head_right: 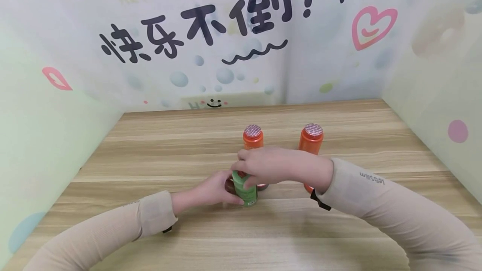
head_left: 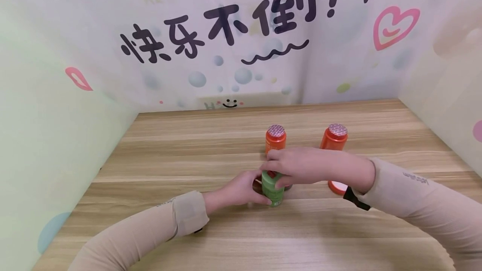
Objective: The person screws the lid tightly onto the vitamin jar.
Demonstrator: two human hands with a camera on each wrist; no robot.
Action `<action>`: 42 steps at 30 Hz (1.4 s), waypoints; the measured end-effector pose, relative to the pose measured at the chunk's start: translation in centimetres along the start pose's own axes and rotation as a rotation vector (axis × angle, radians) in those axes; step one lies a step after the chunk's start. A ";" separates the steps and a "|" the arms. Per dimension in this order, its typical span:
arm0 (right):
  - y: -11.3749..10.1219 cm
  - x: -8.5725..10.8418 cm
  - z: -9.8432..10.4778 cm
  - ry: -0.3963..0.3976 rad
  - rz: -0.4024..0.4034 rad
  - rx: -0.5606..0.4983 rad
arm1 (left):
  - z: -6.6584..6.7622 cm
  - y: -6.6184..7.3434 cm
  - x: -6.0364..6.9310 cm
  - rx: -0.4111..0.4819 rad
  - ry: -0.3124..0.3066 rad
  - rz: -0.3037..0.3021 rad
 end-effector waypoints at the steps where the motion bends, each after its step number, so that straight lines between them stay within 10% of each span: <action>1: 0.1 0.0 0.0 0.008 -0.015 0.006 | 0.0 0.0 0.0 0.002 0.000 0.000; 23: 1.9 -0.4 -0.6 0.117 -0.369 0.001 | 0.0 0.1 0.0 -0.017 0.001 0.003; 35: 0.8 1.1 0.0 -0.005 0.082 -0.198 | -0.1 0.3 0.1 0.000 -0.003 0.001; 42: 0.2 1.2 0.2 0.039 0.173 -0.104 | 0.0 0.0 0.0 -0.007 -0.007 0.021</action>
Point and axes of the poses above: each hand's wrist, its own x-axis away from the middle knuckle, its own z-axis out of the back of the hand, y = z × x, the point moved 9 cm from there along -x, towards the middle knuckle, and after that the axes turned 12 degrees about x, right-handed, at the moved point
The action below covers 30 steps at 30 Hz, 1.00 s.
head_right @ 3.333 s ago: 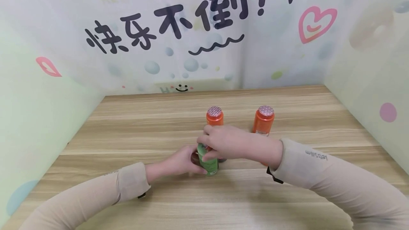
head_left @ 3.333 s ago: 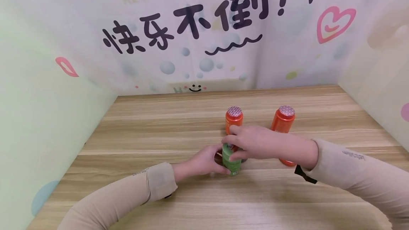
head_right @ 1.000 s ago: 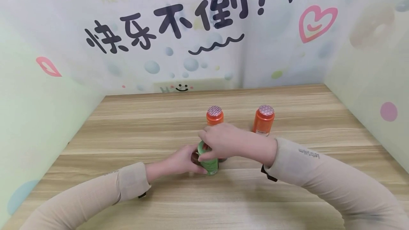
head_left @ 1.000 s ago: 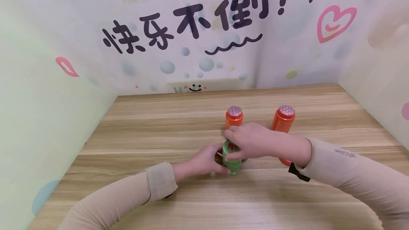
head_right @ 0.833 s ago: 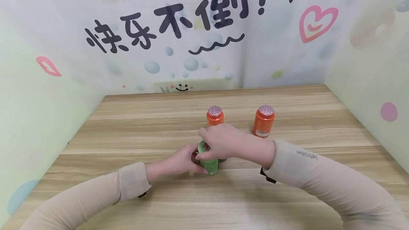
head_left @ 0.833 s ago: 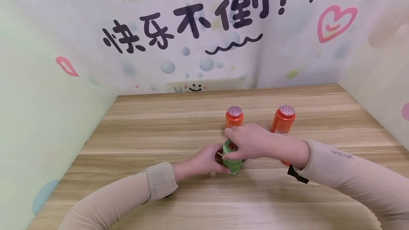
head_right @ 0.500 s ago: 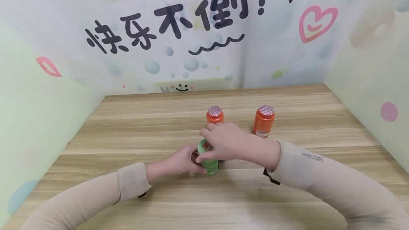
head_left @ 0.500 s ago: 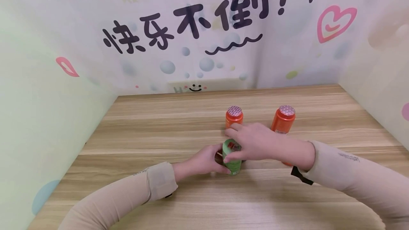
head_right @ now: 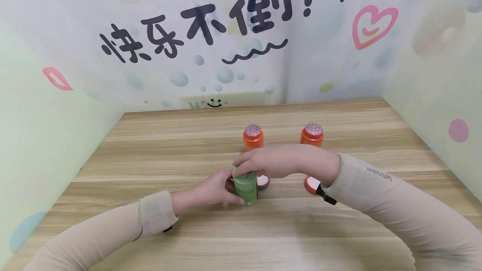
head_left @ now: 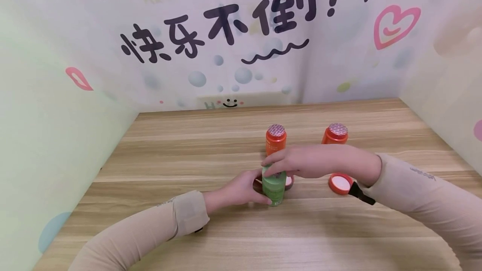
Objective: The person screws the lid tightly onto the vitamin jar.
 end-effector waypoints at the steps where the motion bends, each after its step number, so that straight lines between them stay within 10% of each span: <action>1: 0.0 0.0 0.0 0.007 -0.002 0.010 | 0.0 0.0 0.0 0.001 -0.001 -0.004; 30: 1.3 -1.0 -0.5 0.000 -0.341 0.198 | 0.0 0.1 0.0 -0.007 0.010 -0.015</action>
Point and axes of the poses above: each hand's wrist, its own x-axis away from the middle knuckle, its own z-axis out of the back of the hand, y = z × x, the point moved 9 cm from there along -x, towards the middle knuckle, and after that the axes turned 12 degrees about x, right-handed, at the moved point
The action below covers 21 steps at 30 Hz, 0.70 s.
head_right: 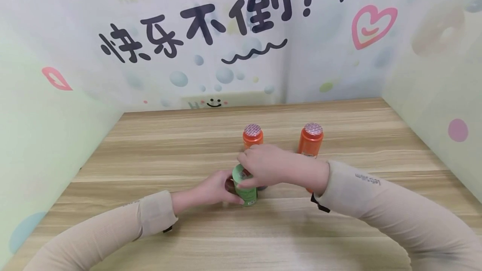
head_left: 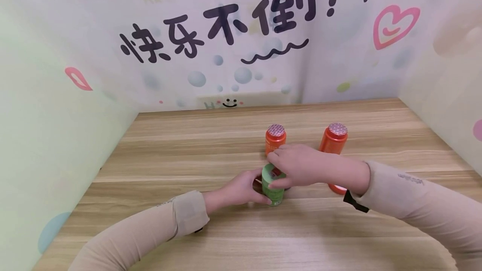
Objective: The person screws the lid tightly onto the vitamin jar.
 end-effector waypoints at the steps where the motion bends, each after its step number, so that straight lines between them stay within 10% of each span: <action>1: 0.0 -0.1 0.0 0.008 -0.022 0.010 | 0.0 0.0 0.0 0.005 0.001 0.002; 12: 0.4 -0.2 0.1 0.093 -0.207 0.089 | 0.1 -0.1 0.0 0.037 0.006 0.001; 21: -0.2 0.3 0.3 -0.039 0.110 -0.167 | 0.0 0.0 0.1 0.041 -0.004 -0.002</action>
Point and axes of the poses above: each hand's wrist, its own x-axis away from the middle knuckle, its own z-axis out of the back of the hand, y = z × x, the point moved 9 cm from there along -x, towards the middle knuckle, and after that the axes turned 12 degrees about x, right-handed, at the moved point
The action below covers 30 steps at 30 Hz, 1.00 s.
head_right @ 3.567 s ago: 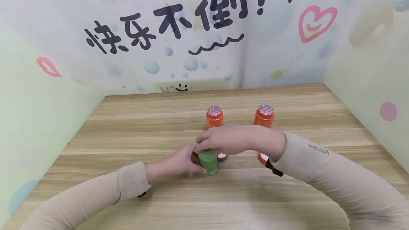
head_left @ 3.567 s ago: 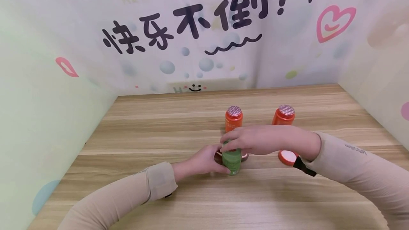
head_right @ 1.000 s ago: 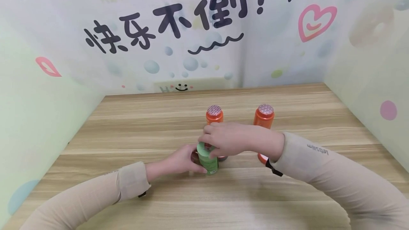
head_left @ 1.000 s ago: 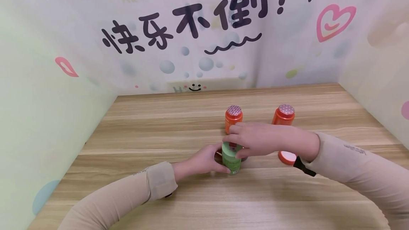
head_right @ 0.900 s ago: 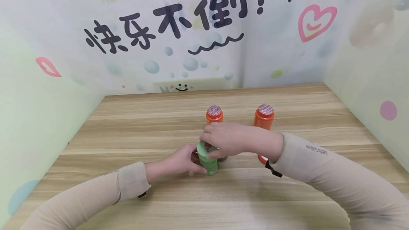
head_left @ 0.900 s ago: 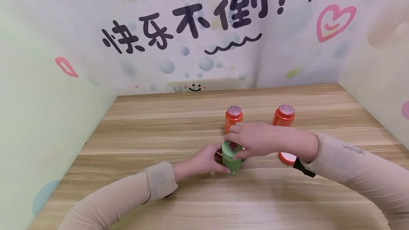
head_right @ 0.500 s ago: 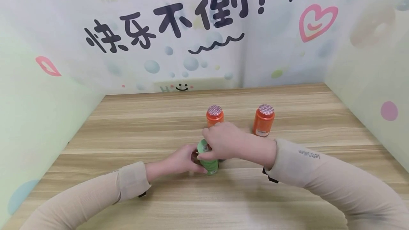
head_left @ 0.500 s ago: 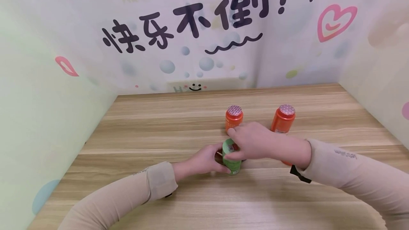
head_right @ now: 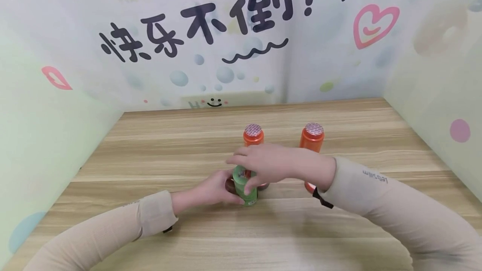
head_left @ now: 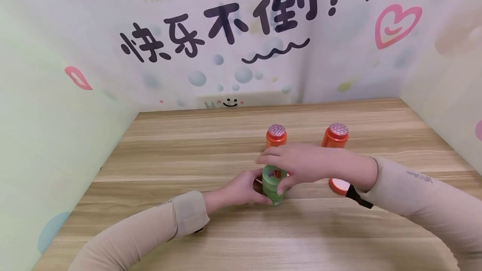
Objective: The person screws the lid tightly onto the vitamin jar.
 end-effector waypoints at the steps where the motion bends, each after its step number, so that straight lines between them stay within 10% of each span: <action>1: -0.1 0.1 0.0 -0.015 0.044 -0.042 | 0.0 0.0 0.0 0.006 -0.002 -0.003; 9: -0.8 0.7 0.3 -0.009 0.223 -0.066 | 0.0 0.1 0.0 -0.009 0.000 0.006; 30: -1.2 0.2 0.1 0.010 0.174 0.098 | 0.0 0.1 -0.1 -0.026 -0.003 -0.010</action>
Point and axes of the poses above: each hand's wrist, its own x-axis away from the middle knuckle, its own z-axis out of the back of the hand, y = z × x, the point moved 9 cm from there along -x, towards the middle knuckle, and after that the axes turned 12 degrees about x, right-handed, at the moved point
